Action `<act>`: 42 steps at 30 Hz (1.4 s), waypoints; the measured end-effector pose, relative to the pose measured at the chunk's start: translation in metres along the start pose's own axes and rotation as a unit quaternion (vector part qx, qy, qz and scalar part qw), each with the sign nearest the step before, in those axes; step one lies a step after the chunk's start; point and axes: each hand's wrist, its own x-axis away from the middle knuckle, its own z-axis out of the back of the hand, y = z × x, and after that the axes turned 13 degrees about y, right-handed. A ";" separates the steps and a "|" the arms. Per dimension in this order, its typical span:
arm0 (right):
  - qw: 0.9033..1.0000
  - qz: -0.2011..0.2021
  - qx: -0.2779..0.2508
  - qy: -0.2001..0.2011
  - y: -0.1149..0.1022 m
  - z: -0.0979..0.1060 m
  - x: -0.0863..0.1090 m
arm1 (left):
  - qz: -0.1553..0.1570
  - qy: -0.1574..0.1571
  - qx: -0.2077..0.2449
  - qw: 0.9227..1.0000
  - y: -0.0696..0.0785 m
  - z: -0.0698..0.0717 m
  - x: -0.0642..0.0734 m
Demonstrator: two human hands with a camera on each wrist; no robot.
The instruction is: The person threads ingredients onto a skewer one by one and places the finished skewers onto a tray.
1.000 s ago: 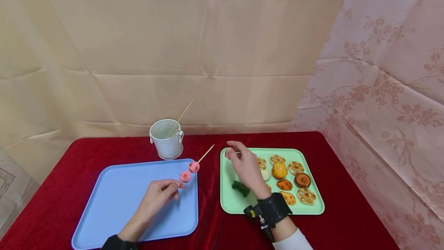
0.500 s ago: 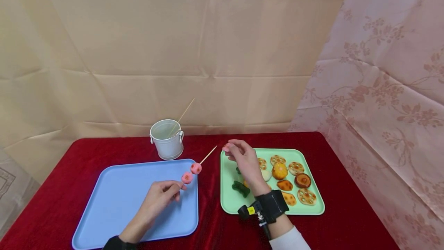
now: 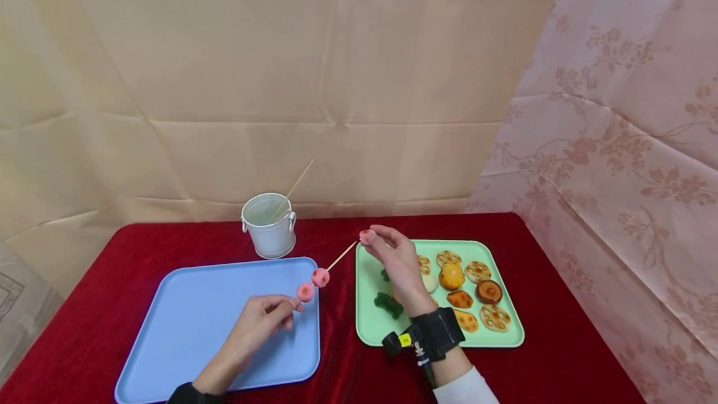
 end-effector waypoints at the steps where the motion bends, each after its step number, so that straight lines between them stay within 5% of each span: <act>1: 1.000 0.000 -0.003 -0.001 0.000 0.000 0.000 | 0.001 -0.002 0.001 1.000 0.000 0.000 0.000; 14: 0.999 0.000 0.048 -0.017 -0.003 -0.002 0.006 | 0.000 -0.008 -0.002 1.000 0.001 -0.001 0.000; 22: 0.991 0.018 0.129 -0.018 -0.006 -0.001 0.008 | 0.003 -0.007 -0.007 1.000 0.002 -0.002 -0.001; 32: 0.999 -0.025 0.004 -0.026 -0.001 -0.005 0.009 | -0.020 -0.007 -0.008 1.000 0.012 -0.010 -0.008; 42: 0.998 -0.060 -0.023 0.003 0.002 -0.012 0.009 | -0.009 0.017 0.015 1.000 0.012 -0.014 -0.007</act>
